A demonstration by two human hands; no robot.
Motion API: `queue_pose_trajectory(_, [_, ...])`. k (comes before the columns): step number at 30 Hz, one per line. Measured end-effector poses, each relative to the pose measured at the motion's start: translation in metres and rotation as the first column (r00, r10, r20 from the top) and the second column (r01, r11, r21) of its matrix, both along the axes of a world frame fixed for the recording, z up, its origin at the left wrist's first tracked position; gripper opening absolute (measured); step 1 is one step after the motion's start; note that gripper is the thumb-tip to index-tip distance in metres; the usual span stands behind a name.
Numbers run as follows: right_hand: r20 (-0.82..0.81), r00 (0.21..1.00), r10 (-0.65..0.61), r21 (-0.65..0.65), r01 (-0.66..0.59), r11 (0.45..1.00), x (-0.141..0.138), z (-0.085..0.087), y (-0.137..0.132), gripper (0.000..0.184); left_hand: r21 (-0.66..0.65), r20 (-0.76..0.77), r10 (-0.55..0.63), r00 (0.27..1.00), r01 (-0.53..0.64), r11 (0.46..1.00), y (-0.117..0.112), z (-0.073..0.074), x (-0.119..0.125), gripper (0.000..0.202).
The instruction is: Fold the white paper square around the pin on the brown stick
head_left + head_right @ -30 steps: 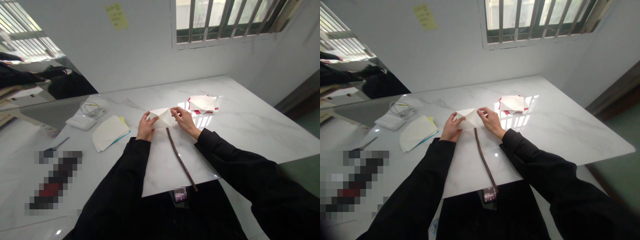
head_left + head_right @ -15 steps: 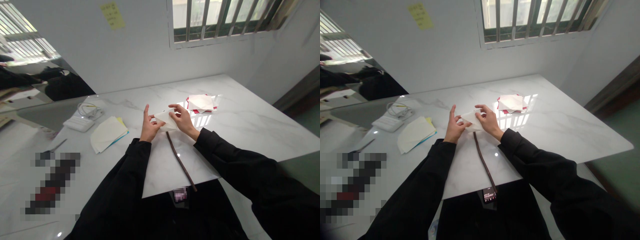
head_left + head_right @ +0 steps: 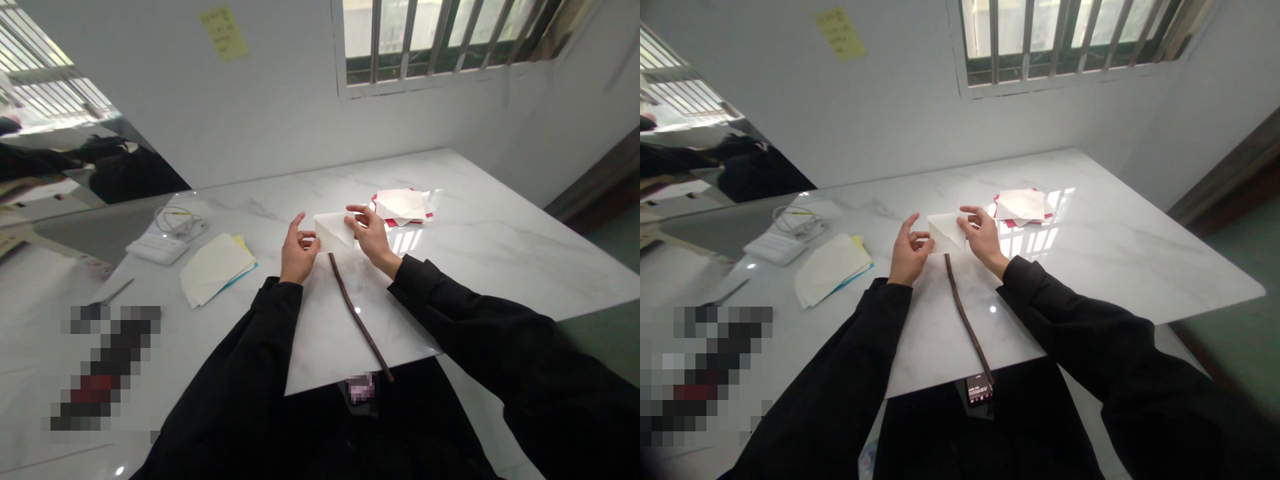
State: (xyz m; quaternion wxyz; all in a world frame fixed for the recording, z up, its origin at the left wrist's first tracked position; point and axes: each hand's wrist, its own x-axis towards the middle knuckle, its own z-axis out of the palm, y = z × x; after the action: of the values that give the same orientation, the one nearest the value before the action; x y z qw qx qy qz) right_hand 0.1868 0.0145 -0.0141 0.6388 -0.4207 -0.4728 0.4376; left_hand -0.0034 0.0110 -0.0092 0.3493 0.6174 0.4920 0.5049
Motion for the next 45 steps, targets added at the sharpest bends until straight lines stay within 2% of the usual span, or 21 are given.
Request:
queue_pose_trajectory(2, [-0.011, 1.000, -0.013, -0.002, 0.013, 1.000, 0.000, -0.001, 0.000, 0.042, -0.019, -0.001, -0.047, 0.999, 0.047, 0.999, -0.002, 0.002, 0.001, 0.083])
queue_pose_trajectory(6, [-0.072, 0.996, -0.058, 0.035, 0.060, 0.998, 0.000, -0.002, 0.001, 0.040, -0.007, -0.040, -0.162, 0.986, 0.162, 0.987, -0.008, 0.003, 0.004, 0.108])
queue_pose_trajectory(9, [-0.111, 0.993, -0.027, 0.030, 0.030, 0.999, -0.001, -0.002, 0.000, 0.043, 0.026, -0.066, -0.173, 0.983, 0.175, 0.984, -0.009, 0.002, 0.005, 0.116])
queue_pose_trajectory(11, [-0.113, 0.994, 0.008, 0.011, -0.007, 1.000, -0.002, 0.000, -0.002, 0.046, 0.035, -0.057, -0.149, 0.987, 0.151, 0.988, -0.009, 0.001, 0.006, 0.110])
queue_pose_trajectory(17, [-0.040, 0.994, 0.099, -0.032, -0.100, 0.994, -0.005, 0.007, -0.008, 0.053, 0.023, 0.059, -0.052, 0.997, 0.051, 0.998, -0.009, 0.005, 0.006, 0.071])
queue_pose_trajectory(22, [0.087, 0.975, 0.204, 0.028, -0.207, 0.978, -0.007, 0.005, -0.011, 0.065, 0.037, 0.099, -0.036, 0.994, 0.033, 0.999, -0.005, 0.006, 0.005, 0.056])
queue_pose_trajectory(26, [0.218, 0.965, 0.147, 0.106, -0.173, 0.979, -0.009, 0.002, -0.014, 0.055, 0.053, 0.038, 0.010, 0.999, -0.012, 0.999, -0.004, 0.007, 0.004, 0.046])
queue_pose_trajectory(29, [0.237, 0.968, 0.088, 0.137, -0.123, 0.983, -0.010, 0.003, -0.015, 0.055, 0.053, 0.030, 0.023, 0.999, -0.024, 0.998, -0.005, 0.009, 0.004, 0.037])
queue_pose_trajectory(32, [0.222, 0.974, 0.056, 0.113, -0.082, 0.990, -0.008, 0.005, -0.014, 0.061, 0.045, 0.046, 0.025, 0.999, -0.027, 0.999, -0.005, 0.009, 0.004, 0.040])
queue_pose_trajectory(36, [0.230, 0.973, 0.009, 0.069, -0.025, 0.997, -0.004, 0.002, -0.009, 0.050, 0.005, 0.070, 0.039, 0.997, -0.039, 0.999, -0.002, 0.005, 0.003, 0.047])
queue_pose_trajectory(39, [0.237, 0.971, -0.042, 0.023, 0.038, 0.999, -0.001, -0.003, -0.004, 0.060, -0.046, 0.119, 0.058, 0.991, -0.053, 0.998, 0.003, 0.000, 0.002, 0.052])
queue_pose_trajectory(45, [0.095, 0.995, -0.034, -0.071, 0.040, 0.997, -0.002, -0.004, 0.002, 0.062, -0.111, 0.262, 0.079, 0.962, -0.051, 0.992, 0.006, -0.001, 0.001, 0.055])
